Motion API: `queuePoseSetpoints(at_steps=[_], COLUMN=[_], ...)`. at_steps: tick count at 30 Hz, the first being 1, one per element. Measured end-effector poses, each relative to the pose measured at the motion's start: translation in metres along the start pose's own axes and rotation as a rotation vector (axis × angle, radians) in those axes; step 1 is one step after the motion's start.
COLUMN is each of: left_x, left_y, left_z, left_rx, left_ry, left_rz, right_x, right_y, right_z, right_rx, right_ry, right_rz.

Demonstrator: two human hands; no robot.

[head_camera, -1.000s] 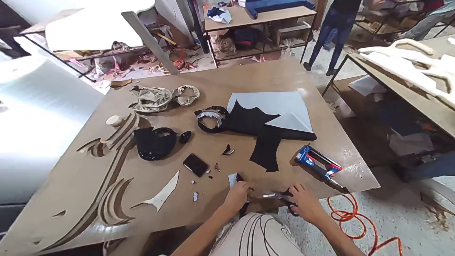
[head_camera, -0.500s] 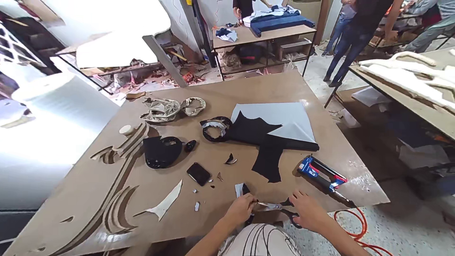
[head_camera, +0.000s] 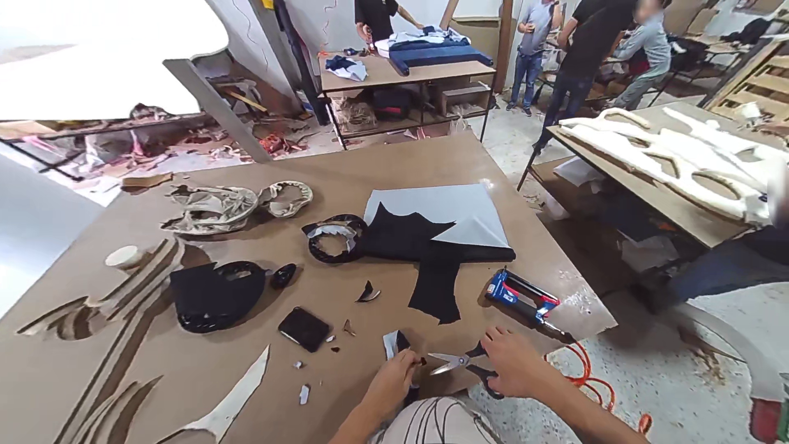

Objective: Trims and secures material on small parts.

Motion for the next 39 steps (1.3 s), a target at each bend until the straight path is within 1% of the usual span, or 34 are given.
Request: queuePoseSetpoints(at_steps=[5,8,11,13,15,17,20,23,26,30,33,35,37,39], left_x=[-0.010,-0.010,-0.014,-0.019,-0.017,-0.008,-0.009,-0.011,-0.013,-0.021,-0.026,-0.025,-0.028,-0.025], left_y=[0.004,0.007,0.003,0.007,0.009,0.020,0.012,0.016,0.020,0.019,0.020,0.027,0.026,0.011], left_z=[-0.002,-0.004,0.005,0.008,0.008,0.004,0.010,0.009,0.007,0.003,0.000,-0.003,-0.009,-0.006], left_rx=[-0.110,-0.156,-0.125,-0.057,0.002,0.001,-0.103,-0.154,-0.158,-0.151,-0.156,-0.117,-0.019,-0.005], left_ry=[-0.153,-0.130,-0.042,-0.020,-0.035,-0.065,-0.068,-0.074,-0.102,-0.137,-0.194,-0.207,-0.213,-0.201], left_rz=[-0.071,-0.096,-0.058,0.015,0.078,0.090,0.002,-0.047,-0.063,-0.125,-0.177,-0.144,-0.033,0.024], right_x=[0.020,0.028,0.020,0.017,0.016,0.027,0.031,0.043,0.056,0.072,0.083,0.091,0.090,0.080], right_y=[-0.010,-0.010,-0.009,-0.003,0.001,0.003,-0.003,-0.006,-0.010,-0.016,-0.023,-0.025,-0.020,-0.023], right_z=[-0.004,-0.003,0.006,0.010,0.013,0.011,0.022,0.016,0.011,0.015,0.013,0.006,0.006,0.018], right_rx=[0.014,0.019,-0.003,-0.006,0.001,-0.023,-0.081,-0.109,-0.140,-0.174,-0.157,-0.094,-0.021,-0.064], right_ry=[0.033,0.008,-0.004,0.014,0.019,0.022,0.032,0.064,0.114,0.141,0.125,0.099,0.071,0.073], right_rz=[0.024,0.021,-0.007,-0.017,-0.011,0.018,0.063,0.080,0.088,0.117,0.110,0.074,0.022,-0.026])
Point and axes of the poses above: each hand's wrist, its own y-axis away from the middle knuckle, its own z-axis out of the back of the hand, x = y × z, the point moved 10 cm from there along -y, towards the middle knuckle, and after that the axes turned 11 degrees about y, right-handed, at the moved point
